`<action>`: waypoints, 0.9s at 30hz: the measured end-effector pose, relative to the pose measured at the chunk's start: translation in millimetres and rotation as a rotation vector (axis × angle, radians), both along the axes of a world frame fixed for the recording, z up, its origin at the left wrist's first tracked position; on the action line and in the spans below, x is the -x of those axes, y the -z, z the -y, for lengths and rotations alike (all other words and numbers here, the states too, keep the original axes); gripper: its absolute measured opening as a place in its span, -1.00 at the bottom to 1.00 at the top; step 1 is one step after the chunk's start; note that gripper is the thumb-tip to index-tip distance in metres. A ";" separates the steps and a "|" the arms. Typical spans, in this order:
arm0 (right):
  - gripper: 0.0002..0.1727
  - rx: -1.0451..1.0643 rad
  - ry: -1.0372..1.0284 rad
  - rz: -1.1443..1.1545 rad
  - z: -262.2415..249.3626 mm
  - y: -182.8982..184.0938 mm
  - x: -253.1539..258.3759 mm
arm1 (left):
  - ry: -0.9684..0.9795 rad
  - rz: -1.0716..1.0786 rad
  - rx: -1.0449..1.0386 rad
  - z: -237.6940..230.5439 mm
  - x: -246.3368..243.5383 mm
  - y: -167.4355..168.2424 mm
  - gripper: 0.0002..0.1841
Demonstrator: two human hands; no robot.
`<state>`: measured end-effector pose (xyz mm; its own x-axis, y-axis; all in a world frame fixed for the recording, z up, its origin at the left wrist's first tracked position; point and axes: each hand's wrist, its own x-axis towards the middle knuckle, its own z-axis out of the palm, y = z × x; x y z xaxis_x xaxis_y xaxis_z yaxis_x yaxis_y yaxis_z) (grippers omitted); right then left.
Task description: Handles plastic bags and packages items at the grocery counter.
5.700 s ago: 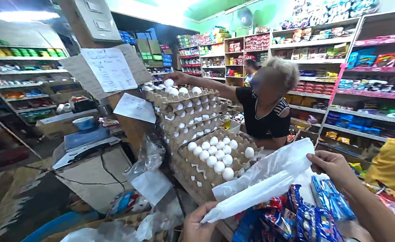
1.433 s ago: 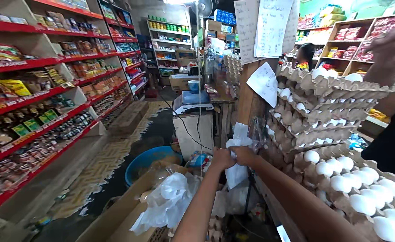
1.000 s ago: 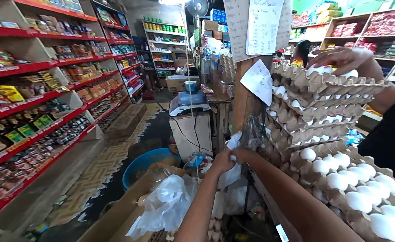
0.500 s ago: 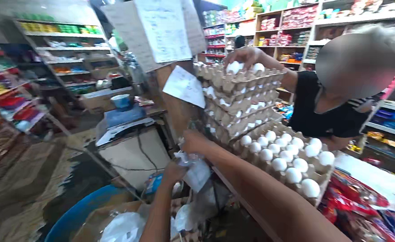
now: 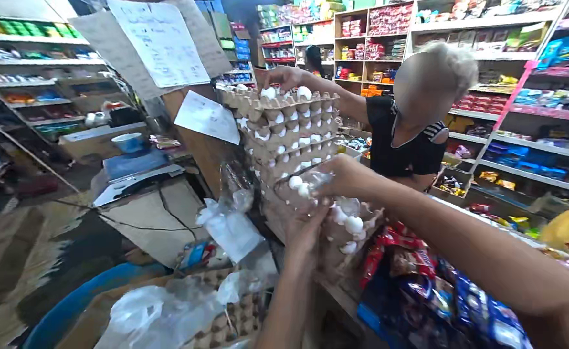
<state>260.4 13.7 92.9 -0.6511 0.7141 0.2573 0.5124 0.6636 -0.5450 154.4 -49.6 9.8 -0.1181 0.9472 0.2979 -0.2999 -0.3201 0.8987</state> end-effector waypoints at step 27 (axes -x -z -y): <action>-0.91 0.266 0.736 -0.368 310.9 78.3 -458.1 | 0.784 0.044 0.256 177.4 -343.3 84.9 -0.81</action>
